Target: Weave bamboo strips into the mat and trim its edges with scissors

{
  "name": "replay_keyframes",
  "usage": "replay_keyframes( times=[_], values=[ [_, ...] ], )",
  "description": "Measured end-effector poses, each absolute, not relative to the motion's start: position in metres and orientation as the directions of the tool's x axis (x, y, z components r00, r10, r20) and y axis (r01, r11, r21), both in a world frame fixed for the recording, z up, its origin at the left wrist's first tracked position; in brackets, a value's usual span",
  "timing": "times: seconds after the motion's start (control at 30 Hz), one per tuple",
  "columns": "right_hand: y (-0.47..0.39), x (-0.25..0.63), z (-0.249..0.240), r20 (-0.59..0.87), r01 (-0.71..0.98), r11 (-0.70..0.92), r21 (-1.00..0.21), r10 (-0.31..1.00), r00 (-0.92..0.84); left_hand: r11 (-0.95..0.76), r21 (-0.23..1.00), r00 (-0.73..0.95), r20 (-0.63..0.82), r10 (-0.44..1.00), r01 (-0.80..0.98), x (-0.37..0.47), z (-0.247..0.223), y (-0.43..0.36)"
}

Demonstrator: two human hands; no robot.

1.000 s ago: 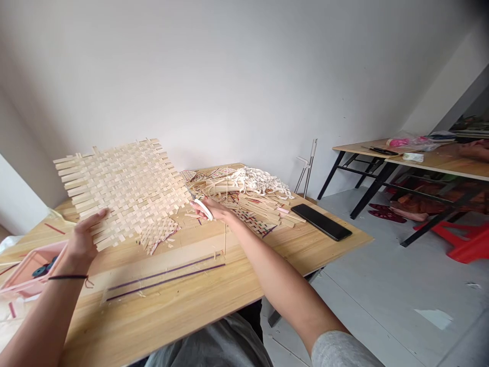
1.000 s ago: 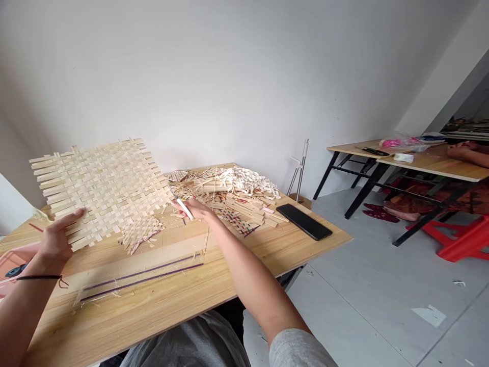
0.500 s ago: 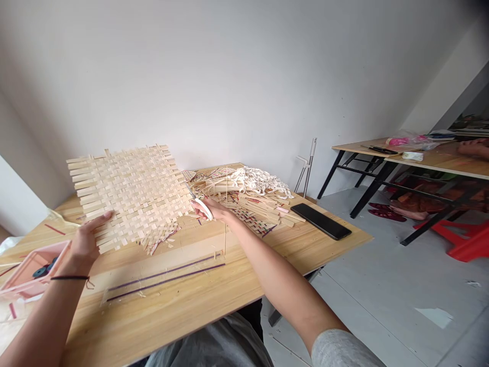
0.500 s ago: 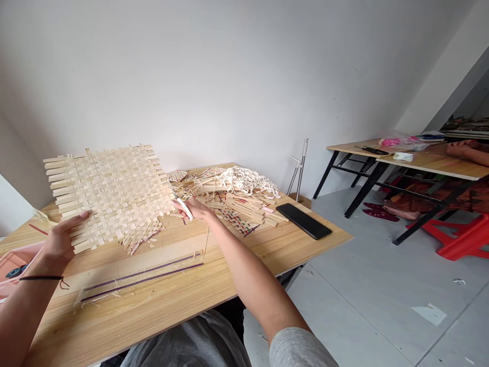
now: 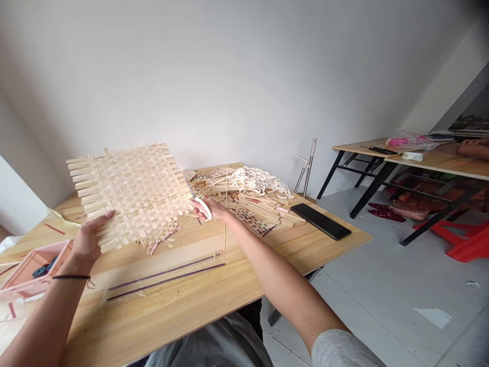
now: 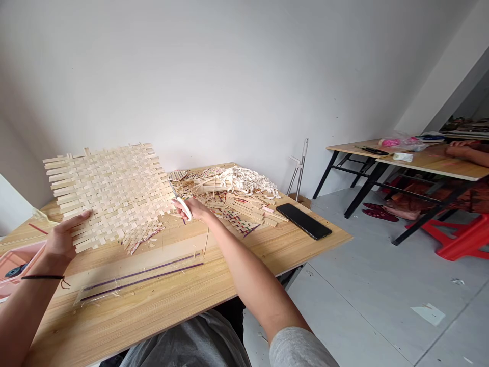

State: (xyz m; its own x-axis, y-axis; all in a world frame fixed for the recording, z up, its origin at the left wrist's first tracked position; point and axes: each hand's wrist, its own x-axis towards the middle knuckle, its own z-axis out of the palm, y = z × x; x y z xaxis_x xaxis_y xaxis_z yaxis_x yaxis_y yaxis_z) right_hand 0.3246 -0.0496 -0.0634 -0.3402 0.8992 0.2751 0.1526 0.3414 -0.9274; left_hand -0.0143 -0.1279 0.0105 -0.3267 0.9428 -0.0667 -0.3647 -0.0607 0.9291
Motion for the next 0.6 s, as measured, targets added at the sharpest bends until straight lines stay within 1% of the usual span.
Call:
replay_keyframes(
  times=[0.1, 0.23, 0.6],
  values=[
    [-0.0479, 0.3233, -0.0631, 0.211, 0.161, 0.290, -0.943, 0.900, -0.382, -0.074, 0.930, -0.327, -0.052, 0.944, -0.360, -0.0151, 0.0087, -0.1266],
    [-0.0475, 0.3227, -0.0632, 0.171, 0.169, 0.252, -0.953, 0.905, -0.389, -0.072, 0.933, -0.331, -0.051, 0.942, -0.351, -0.0167, 0.0063, -0.1239],
    [-0.0550, 0.3226, -0.0569, 0.159, 0.164, 0.230, -0.959, 0.918, -0.362, -0.073, 0.947, -0.335, -0.039, 0.941, -0.314, -0.0187, 0.0056, -0.1231]
  ],
)
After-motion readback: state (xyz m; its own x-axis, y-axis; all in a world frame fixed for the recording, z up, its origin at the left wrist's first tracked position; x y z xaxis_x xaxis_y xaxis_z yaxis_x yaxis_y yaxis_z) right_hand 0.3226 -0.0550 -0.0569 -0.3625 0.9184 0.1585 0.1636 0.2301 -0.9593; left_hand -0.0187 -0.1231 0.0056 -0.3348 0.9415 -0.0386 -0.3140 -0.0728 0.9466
